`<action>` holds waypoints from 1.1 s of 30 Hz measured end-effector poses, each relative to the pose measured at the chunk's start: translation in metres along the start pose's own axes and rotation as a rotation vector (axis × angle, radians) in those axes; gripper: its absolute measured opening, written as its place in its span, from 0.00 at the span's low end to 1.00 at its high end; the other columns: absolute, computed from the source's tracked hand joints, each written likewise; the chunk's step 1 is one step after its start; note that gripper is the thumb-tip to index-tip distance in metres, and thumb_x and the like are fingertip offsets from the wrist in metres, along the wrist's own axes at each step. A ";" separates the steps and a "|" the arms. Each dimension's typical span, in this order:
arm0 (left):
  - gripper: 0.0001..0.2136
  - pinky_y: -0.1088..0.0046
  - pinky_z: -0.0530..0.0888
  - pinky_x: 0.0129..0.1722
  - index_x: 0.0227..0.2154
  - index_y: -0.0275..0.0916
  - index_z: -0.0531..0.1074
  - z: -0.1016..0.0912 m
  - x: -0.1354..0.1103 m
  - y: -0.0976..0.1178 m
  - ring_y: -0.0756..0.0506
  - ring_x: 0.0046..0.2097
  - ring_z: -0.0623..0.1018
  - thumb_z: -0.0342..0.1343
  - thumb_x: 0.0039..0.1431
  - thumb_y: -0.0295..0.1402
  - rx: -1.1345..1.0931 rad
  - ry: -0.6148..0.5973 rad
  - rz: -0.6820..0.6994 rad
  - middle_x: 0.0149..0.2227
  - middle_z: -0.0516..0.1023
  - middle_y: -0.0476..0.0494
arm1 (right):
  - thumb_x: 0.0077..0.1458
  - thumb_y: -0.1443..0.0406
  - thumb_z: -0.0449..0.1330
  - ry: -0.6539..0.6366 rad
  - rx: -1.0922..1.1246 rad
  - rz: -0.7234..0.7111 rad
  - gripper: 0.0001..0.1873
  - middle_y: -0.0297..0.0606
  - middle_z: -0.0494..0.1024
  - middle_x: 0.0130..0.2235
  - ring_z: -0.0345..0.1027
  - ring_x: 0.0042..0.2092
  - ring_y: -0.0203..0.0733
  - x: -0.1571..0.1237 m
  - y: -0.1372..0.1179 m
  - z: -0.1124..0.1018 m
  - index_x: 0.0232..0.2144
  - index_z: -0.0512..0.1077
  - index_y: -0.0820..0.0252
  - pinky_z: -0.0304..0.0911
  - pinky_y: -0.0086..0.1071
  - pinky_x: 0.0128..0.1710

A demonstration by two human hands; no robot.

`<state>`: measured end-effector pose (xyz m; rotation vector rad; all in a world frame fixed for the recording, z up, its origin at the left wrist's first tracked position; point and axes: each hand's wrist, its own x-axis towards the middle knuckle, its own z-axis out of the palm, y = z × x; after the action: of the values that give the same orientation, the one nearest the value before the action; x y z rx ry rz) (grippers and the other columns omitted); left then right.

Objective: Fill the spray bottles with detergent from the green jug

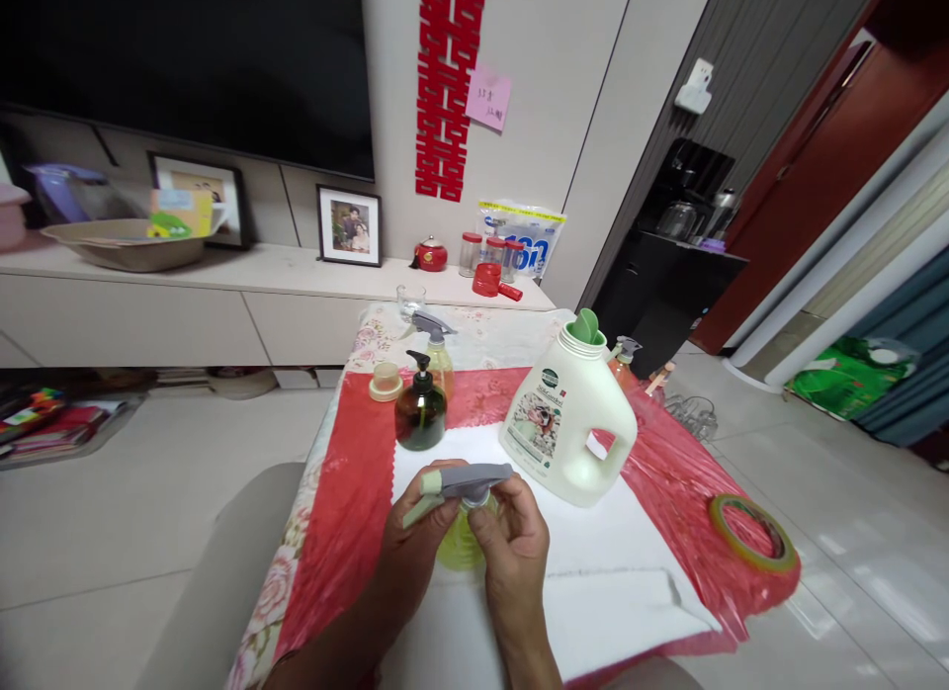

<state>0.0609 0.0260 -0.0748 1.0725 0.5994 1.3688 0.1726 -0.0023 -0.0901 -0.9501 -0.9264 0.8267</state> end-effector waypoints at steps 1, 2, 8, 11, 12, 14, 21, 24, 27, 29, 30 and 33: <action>0.13 0.68 0.76 0.43 0.45 0.41 0.78 0.000 0.000 0.000 0.44 0.41 0.80 0.62 0.61 0.41 -0.033 -0.017 -0.032 0.40 0.81 0.44 | 0.54 0.60 0.69 0.000 0.002 0.006 0.16 0.40 0.79 0.45 0.74 0.48 0.43 0.000 0.000 0.001 0.45 0.76 0.57 0.70 0.35 0.50; 0.14 0.68 0.76 0.42 0.46 0.40 0.77 0.001 -0.001 0.000 0.44 0.40 0.80 0.62 0.61 0.42 -0.060 -0.045 -0.054 0.40 0.82 0.44 | 0.54 0.60 0.70 0.000 0.004 0.013 0.18 0.41 0.79 0.46 0.74 0.49 0.44 -0.001 0.000 0.001 0.46 0.76 0.57 0.70 0.36 0.51; 0.16 0.64 0.77 0.45 0.47 0.39 0.77 0.001 -0.001 0.002 0.41 0.43 0.82 0.62 0.62 0.43 -0.097 -0.145 -0.094 0.43 0.83 0.40 | 0.52 0.60 0.71 0.014 0.013 0.031 0.24 0.44 0.79 0.50 0.73 0.52 0.46 -0.002 0.001 0.001 0.51 0.74 0.58 0.69 0.39 0.53; 0.16 0.63 0.77 0.48 0.48 0.40 0.77 0.001 -0.001 0.000 0.40 0.46 0.82 0.62 0.62 0.42 -0.097 -0.137 -0.101 0.45 0.83 0.40 | 0.54 0.56 0.69 0.012 0.028 0.019 0.23 0.45 0.79 0.50 0.73 0.52 0.48 -0.001 0.001 0.000 0.50 0.75 0.59 0.69 0.41 0.53; 0.16 0.63 0.77 0.49 0.49 0.40 0.77 0.001 -0.001 -0.001 0.40 0.47 0.82 0.62 0.62 0.42 -0.100 -0.130 -0.101 0.46 0.82 0.40 | 0.55 0.55 0.68 0.008 0.035 0.018 0.22 0.45 0.79 0.51 0.73 0.52 0.48 -0.001 0.001 0.000 0.49 0.76 0.59 0.69 0.42 0.54; 0.17 0.62 0.76 0.50 0.49 0.40 0.76 0.002 -0.001 -0.001 0.39 0.48 0.81 0.63 0.61 0.42 -0.100 -0.104 -0.097 0.48 0.82 0.39 | 0.57 0.55 0.66 0.003 0.046 0.016 0.19 0.44 0.79 0.51 0.73 0.52 0.48 -0.001 0.001 -0.001 0.48 0.77 0.58 0.69 0.42 0.54; 0.18 0.60 0.77 0.49 0.48 0.40 0.77 0.003 0.000 -0.001 0.39 0.46 0.82 0.63 0.60 0.45 -0.116 -0.071 -0.113 0.45 0.83 0.39 | 0.56 0.60 0.68 -0.017 0.042 0.007 0.18 0.43 0.79 0.48 0.74 0.50 0.46 -0.001 0.000 -0.001 0.48 0.76 0.57 0.70 0.39 0.51; 0.17 0.60 0.76 0.51 0.45 0.40 0.78 0.000 -0.001 -0.003 0.38 0.48 0.81 0.64 0.59 0.45 -0.081 -0.047 -0.084 0.44 0.83 0.40 | 0.53 0.62 0.70 -0.012 0.026 -0.005 0.20 0.42 0.78 0.50 0.73 0.51 0.46 -0.002 -0.001 -0.002 0.49 0.76 0.55 0.69 0.39 0.53; 0.17 0.58 0.74 0.56 0.44 0.39 0.78 -0.002 -0.001 -0.007 0.38 0.50 0.80 0.66 0.57 0.44 -0.023 -0.012 -0.060 0.45 0.82 0.39 | 0.52 0.62 0.71 -0.007 0.005 -0.022 0.22 0.41 0.77 0.52 0.73 0.52 0.46 -0.001 -0.001 -0.003 0.50 0.77 0.53 0.68 0.39 0.54; 0.16 0.57 0.73 0.56 0.44 0.39 0.78 -0.002 -0.002 -0.007 0.38 0.50 0.80 0.65 0.58 0.44 -0.005 -0.017 -0.069 0.46 0.82 0.38 | 0.52 0.62 0.71 -0.013 -0.005 -0.040 0.22 0.41 0.77 0.53 0.72 0.53 0.47 0.000 0.000 -0.003 0.50 0.77 0.53 0.67 0.40 0.55; 0.16 0.57 0.73 0.56 0.44 0.39 0.77 -0.002 -0.002 -0.007 0.38 0.50 0.80 0.65 0.58 0.44 0.002 -0.021 -0.072 0.46 0.82 0.38 | 0.53 0.61 0.70 -0.017 -0.009 -0.049 0.21 0.41 0.76 0.53 0.72 0.53 0.47 0.000 0.000 -0.004 0.50 0.78 0.53 0.67 0.40 0.55; 0.16 0.58 0.72 0.56 0.44 0.39 0.77 -0.001 -0.001 -0.005 0.39 0.51 0.79 0.64 0.59 0.44 0.015 -0.018 -0.068 0.47 0.81 0.38 | 0.58 0.59 0.66 -0.021 -0.016 -0.065 0.18 0.41 0.76 0.53 0.71 0.54 0.47 0.001 0.001 -0.004 0.50 0.78 0.53 0.67 0.41 0.56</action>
<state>0.0623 0.0259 -0.0801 1.0662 0.6277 1.2961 0.1764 -0.0023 -0.0924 -0.9217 -0.9783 0.7769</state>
